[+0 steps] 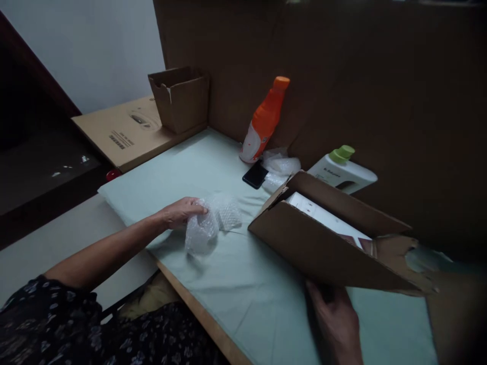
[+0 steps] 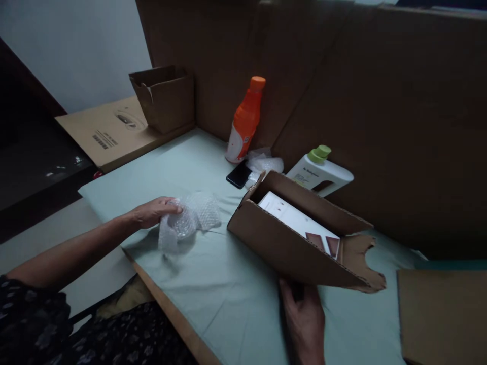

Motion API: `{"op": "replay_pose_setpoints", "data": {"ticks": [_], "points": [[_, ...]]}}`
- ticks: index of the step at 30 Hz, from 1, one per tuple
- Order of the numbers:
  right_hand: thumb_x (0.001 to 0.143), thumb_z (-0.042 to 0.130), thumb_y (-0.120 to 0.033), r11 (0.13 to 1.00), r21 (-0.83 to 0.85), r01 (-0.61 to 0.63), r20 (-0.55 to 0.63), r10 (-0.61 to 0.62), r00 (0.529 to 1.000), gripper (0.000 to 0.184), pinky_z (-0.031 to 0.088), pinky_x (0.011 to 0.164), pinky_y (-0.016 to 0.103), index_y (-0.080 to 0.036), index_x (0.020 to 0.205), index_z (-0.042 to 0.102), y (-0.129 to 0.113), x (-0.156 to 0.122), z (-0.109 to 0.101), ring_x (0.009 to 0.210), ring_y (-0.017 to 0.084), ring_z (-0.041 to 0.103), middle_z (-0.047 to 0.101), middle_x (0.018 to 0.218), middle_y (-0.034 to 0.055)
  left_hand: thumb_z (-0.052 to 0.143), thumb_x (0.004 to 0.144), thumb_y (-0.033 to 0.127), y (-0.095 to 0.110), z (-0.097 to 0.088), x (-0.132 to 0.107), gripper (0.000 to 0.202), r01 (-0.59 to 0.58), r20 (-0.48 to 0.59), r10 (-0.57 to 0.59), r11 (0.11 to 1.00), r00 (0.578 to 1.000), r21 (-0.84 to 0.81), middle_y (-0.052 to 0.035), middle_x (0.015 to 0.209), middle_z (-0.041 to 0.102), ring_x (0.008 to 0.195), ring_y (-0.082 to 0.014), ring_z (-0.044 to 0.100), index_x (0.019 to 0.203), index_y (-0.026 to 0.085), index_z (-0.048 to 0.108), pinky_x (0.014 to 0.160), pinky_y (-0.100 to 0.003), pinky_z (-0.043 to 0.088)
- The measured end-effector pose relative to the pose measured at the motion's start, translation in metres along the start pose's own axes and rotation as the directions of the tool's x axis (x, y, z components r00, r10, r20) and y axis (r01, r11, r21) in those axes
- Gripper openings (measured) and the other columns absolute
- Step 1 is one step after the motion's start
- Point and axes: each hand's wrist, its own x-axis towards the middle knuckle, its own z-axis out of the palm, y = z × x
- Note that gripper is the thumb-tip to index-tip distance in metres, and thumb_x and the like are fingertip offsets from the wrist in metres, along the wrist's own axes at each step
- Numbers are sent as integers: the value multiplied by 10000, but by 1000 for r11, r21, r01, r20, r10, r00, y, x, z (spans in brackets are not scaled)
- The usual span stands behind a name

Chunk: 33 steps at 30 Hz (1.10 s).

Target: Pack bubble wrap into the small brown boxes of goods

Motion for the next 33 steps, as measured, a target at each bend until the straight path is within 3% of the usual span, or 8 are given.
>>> {"op": "replay_pose_setpoints", "data": {"ticks": [4, 8, 12, 15, 20, 23, 29, 33], "points": [[729, 537, -752, 992, -98, 82, 92, -73, 993, 611, 546, 741, 519, -211, 876, 779, -10, -47, -29, 740, 348, 690, 773, 906, 156, 766, 570, 362, -14, 6, -26, 316, 16, 159, 3, 993, 987, -117, -15, 757, 670, 713, -171, 598, 784, 170, 634, 691, -286, 475], [834, 638, -603, 910, 174, 376, 144, -401, 905, 510, 556, 959, 461, -225, 1155, 756, -47, -94, -18, 1110, 315, 696, 739, 1226, 116, 685, 546, 285, -25, 26, -41, 260, 30, 368, 18, 992, 930, -122, -24, 849, 691, 766, -182, 597, 780, 172, 683, 691, -284, 466], [802, 741, -513, 827, 342, 446, 231, -534, 813, 793, 530, 1050, 462, -185, 1492, 528, -89, -106, 20, 1316, 315, 595, 566, 1494, 145, 663, 541, 231, -33, 46, -52, 177, -96, 645, 99, 995, 757, -40, -55, 1323, 644, 1154, -278, 577, 705, 176, 699, 860, -318, 491], [844, 685, -507, 834, 459, 306, 326, -478, 816, 605, 586, 947, 415, -157, 1337, 673, -95, -104, 37, 1122, 291, 710, 716, 1285, 147, 676, 555, 249, -38, 50, -58, 153, -81, 748, 99, 995, 657, -60, -47, 1366, 621, 1174, -280, 567, 690, 179, 696, 865, -314, 490], [822, 662, -543, 856, 513, 66, 147, -164, 975, 405, 590, 810, 389, -179, 929, 804, -58, -99, 19, 859, 260, 736, 798, 932, 93, 750, 635, 343, -29, 32, -43, 219, -39, 672, -23, 996, 740, 77, -17, 829, 670, 734, -154, 563, 738, 171, 661, 665, -256, 435], [774, 695, -575, 878, 478, -31, 12, 29, 1000, 472, 573, 758, 372, -139, 928, 788, -35, -94, 3, 812, 256, 714, 783, 882, 102, 696, 725, 314, -16, 26, -18, 161, -185, 617, -59, 928, 785, 324, 13, 706, 614, 659, -139, 533, 769, 184, 612, 636, -245, 418], [764, 551, -684, 994, 74, 86, -136, -76, 988, 736, 474, 1000, 555, -81, 1154, 712, -5, -74, -4, 1102, 387, 646, 717, 1161, 222, 633, 731, 145, -5, 41, 18, 425, -434, 401, 166, 364, 901, 824, -103, 1048, 697, 1036, -293, 616, 1153, 189, 658, 926, -397, 465], [759, 590, -717, 990, 12, 138, -205, -133, 970, 947, 381, 1107, 570, -28, 1406, 538, 5, -51, -12, 1340, 415, 495, 534, 1438, 305, 644, 825, 300, -7, 55, 27, 690, -491, 358, 365, 393, 859, 777, -164, 1389, 582, 1257, -330, 547, 1479, 189, 454, 1072, -479, 439]]}}
